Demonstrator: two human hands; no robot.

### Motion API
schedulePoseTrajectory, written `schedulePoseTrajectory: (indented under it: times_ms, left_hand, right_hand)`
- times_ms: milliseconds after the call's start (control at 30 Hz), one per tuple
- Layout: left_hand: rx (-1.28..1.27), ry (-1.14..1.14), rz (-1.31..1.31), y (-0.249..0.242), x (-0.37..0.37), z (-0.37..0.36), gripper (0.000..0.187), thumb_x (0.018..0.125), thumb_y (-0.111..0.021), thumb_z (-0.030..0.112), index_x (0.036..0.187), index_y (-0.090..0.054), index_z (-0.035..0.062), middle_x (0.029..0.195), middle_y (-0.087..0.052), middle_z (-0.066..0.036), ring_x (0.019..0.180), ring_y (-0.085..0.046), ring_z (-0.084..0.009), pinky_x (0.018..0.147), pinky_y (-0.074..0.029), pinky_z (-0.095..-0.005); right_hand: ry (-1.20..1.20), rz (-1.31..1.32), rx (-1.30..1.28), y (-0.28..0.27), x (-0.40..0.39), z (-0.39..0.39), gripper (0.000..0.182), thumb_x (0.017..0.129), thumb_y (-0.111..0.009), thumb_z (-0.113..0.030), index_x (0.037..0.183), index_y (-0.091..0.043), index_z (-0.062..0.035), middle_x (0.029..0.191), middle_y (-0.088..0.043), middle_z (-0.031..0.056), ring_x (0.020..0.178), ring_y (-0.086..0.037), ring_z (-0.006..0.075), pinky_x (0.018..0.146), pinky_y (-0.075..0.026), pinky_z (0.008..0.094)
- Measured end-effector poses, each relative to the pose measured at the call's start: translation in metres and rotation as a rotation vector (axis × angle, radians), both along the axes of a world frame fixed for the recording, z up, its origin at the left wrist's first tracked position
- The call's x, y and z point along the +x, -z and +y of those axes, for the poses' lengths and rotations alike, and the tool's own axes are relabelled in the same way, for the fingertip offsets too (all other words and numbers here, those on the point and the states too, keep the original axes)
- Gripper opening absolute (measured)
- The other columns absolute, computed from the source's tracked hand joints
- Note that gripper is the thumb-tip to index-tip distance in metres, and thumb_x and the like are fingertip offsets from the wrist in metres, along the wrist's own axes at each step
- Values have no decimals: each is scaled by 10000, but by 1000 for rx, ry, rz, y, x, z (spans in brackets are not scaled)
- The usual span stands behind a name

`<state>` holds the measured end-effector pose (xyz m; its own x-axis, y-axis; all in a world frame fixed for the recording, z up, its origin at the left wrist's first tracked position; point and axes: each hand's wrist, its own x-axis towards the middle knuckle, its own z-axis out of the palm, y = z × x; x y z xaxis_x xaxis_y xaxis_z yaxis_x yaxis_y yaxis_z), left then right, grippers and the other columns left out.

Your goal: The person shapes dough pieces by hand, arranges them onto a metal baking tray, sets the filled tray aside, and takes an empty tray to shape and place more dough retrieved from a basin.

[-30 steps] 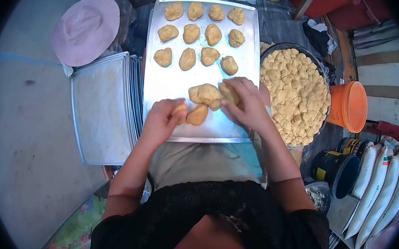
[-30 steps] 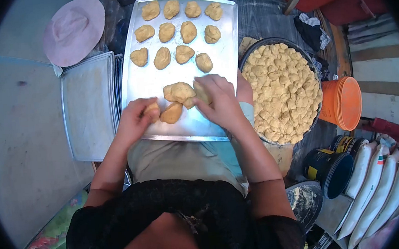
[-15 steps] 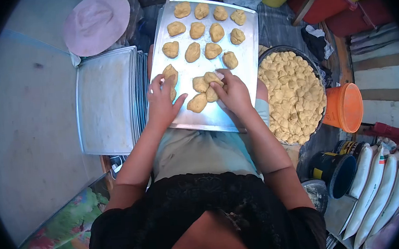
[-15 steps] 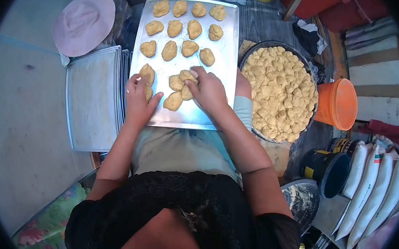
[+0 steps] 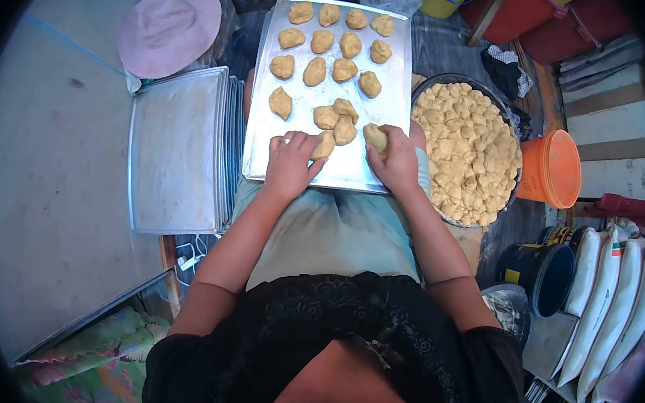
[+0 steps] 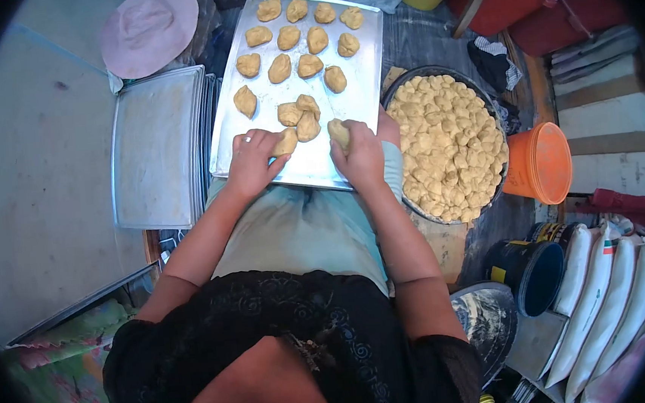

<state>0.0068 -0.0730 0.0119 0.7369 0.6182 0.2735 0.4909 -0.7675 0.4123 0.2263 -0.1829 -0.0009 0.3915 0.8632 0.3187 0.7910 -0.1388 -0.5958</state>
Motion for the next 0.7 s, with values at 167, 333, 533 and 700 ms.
schedulePoseTrajectory:
  times_ms: [167, 333, 533, 700]
  left_hand:
    - [-31, -215, -149, 13, -11, -5, 301, 797, -738, 277, 945, -602, 53, 918, -616, -96, 939, -567, -302, 846, -391, -444]
    - [-2, -334, -288, 12, -17, 5, 269, 809, -722, 235, 921, -586, 32, 920, -605, -134, 900, -568, -339, 807, -427, -453]
    - [-220, -347, -452, -3, -39, 30, 229, 949, -615, 214, 1039, -649, 7, 938, -607, -162, 858, -621, -303, 771, -500, -386]
    - [-240, -401, -381, -1, -36, 66, 342, 907, -666, 213, 1186, -620, 21, 974, -634, -136, 777, -608, -223, 736, -511, -346]
  right_hand:
    - [-170, 18, 82, -2, -26, -8, 402, 796, -748, -233, 1108, -575, -46, 901, -654, 183, 837, -635, 377, 748, -497, 464]
    - [-206, 301, 17, -7, -74, 12, 354, 815, -749, -281, 1045, -595, -60, 887, -639, 160, 856, -629, 352, 753, -482, 454]
    - [-261, 102, 85, -23, -71, 45, 321, 846, -705, -293, 1056, -601, -75, 975, -571, 112, 986, -557, 307, 836, -410, 430]
    - [-144, 40, 16, -31, -23, 73, 369, 810, -703, -245, 1136, -619, -91, 1101, -572, 153, 1062, -561, 348, 914, -440, 449]
